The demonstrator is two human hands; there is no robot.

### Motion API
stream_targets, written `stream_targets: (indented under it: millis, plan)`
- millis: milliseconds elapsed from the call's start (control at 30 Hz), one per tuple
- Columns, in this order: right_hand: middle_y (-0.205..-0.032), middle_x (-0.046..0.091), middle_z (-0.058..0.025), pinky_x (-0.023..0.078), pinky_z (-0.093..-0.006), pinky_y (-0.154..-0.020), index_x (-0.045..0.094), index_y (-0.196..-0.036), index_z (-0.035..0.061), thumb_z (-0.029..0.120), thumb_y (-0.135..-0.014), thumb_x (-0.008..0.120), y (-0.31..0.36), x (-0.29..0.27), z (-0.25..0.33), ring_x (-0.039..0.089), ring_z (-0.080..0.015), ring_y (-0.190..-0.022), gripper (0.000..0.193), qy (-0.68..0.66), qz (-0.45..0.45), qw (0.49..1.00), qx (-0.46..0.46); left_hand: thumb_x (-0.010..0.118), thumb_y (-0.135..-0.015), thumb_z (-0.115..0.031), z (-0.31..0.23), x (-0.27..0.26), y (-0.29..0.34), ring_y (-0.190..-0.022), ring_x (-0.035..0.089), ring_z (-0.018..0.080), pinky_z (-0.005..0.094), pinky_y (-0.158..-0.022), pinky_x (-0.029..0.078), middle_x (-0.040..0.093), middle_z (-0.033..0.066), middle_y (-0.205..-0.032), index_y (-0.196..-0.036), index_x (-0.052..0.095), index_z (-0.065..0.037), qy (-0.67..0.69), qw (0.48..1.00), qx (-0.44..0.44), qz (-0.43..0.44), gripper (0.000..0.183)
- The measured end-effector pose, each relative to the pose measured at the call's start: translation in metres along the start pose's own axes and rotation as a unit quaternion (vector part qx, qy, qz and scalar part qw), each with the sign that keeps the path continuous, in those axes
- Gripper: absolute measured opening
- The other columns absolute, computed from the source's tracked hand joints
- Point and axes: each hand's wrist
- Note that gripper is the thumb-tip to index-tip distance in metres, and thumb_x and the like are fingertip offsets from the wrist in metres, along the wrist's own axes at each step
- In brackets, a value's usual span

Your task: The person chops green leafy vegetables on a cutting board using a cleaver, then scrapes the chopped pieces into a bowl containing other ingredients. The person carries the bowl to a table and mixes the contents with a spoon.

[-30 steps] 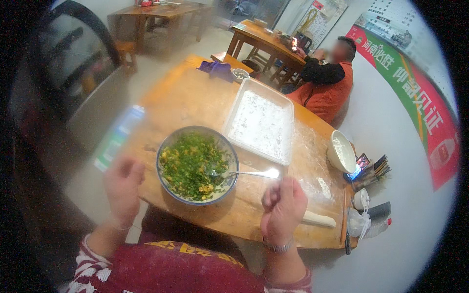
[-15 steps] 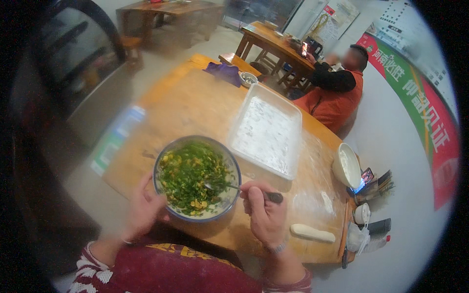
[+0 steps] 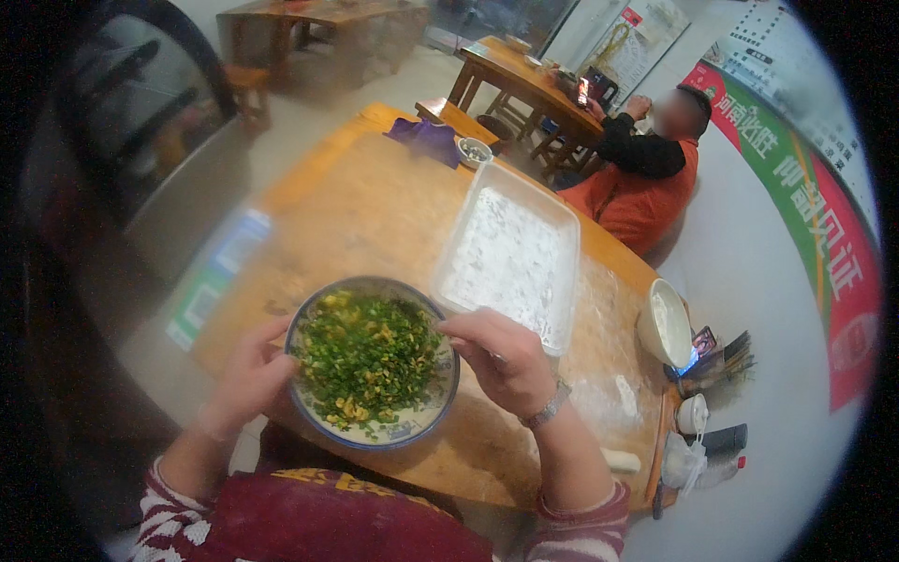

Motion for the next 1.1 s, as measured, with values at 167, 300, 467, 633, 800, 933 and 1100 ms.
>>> stream_targets:
  millis: [167,300,467,633,800,933,1100]
  plan:
    - [-0.088,0.071,-0.0145,0.054,-0.0277,-0.070,0.071,-0.102,-0.0013,-0.002,-0.090,0.066,0.049,0.020,0.015,0.068,-0.0209,-0.075,0.012,-0.142,-0.061,0.969,0.191,0.049,-0.092,-0.004,-0.009,0.008,0.010,-0.047,0.055,0.0091,0.0240,-0.042,0.045,0.063,0.0033,-0.068,-0.129,0.058,0.000,0.029,0.998,-0.053,-0.028,0.038]
    - [-0.093,0.073,-0.0158,0.056,-0.0295,-0.072,0.071,-0.102,-0.0011,-0.003,-0.090,0.066,0.051,0.025,0.043,0.071,-0.0234,-0.080,0.014,-0.076,-0.077,0.984,0.139,0.048,-0.094,-0.005,-0.010,0.010,0.013,-0.045,0.055,0.0098,0.0237,-0.041,0.045,0.064,0.0052,-0.070,-0.130,0.056,0.000,0.018,0.999,-0.041,-0.031,0.038]
    - [-0.083,0.070,-0.0161,0.054,-0.0319,-0.063,0.070,-0.099,-0.0011,0.000,-0.091,0.064,0.024,0.005,0.052,0.069,-0.0241,-0.070,0.010,0.144,-0.051,0.988,0.014,0.048,-0.092,-0.005,-0.010,0.007,0.017,-0.043,0.055,0.0107,0.0239,-0.038,0.044,0.066,0.0080,-0.072,-0.141,0.050,-0.004,0.008,0.999,-0.039,-0.020,0.049]
    - [-0.071,0.066,-0.0104,0.050,-0.0275,-0.054,0.068,-0.098,-0.0057,0.006,-0.097,0.059,0.041,0.010,0.057,0.062,-0.0141,-0.059,0.015,-0.087,-0.099,0.959,0.251,0.050,-0.090,-0.003,-0.015,0.011,0.034,-0.047,0.057,0.0123,0.0252,-0.041,0.048,0.062,0.0069,-0.067,-0.147,0.038,-0.003,0.019,0.998,-0.067,-0.001,0.058]
    - [-0.075,0.067,-0.0117,0.053,-0.0278,-0.054,0.067,-0.096,-0.0079,0.009,-0.098,0.057,0.055,0.040,0.076,0.065,-0.0163,-0.061,0.020,-0.299,-0.149,0.850,0.407,0.048,-0.088,0.000,-0.015,0.021,0.039,-0.045,0.057,0.0131,0.0254,-0.040,0.047,0.064,0.0092,-0.068,-0.152,0.031,-0.007,0.039,0.997,-0.070,-0.002,0.067]
    - [-0.079,0.067,-0.0158,0.057,-0.0310,-0.055,0.065,-0.096,-0.0095,0.010,-0.098,0.054,0.035,0.052,0.083,0.066,-0.0194,-0.063,0.022,-0.351,-0.174,0.822,0.414,0.047,-0.088,0.000,-0.015,0.020,0.037,-0.047,0.058,0.0131,0.0254,-0.040,0.048,0.065,0.0094,-0.068,-0.152,0.031,-0.007,0.036,0.997,-0.065,0.017,0.067]
    - [-0.079,0.068,-0.0124,0.057,-0.0285,-0.061,0.065,-0.103,-0.0095,0.008,-0.099,0.056,0.018,0.042,0.096,0.067,-0.0175,-0.068,0.020,-0.313,-0.182,0.867,0.342,0.048,-0.086,0.000,-0.020,0.017,0.036,-0.045,0.057,0.0134,0.0259,-0.041,0.048,0.064,0.0083,-0.066,-0.151,0.034,-0.006,0.014,0.997,-0.077,0.012,0.066]
Point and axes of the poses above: each hand's wrist, its own y-axis away from the middle knuckle, its own x-axis out of the palm, z = x × y
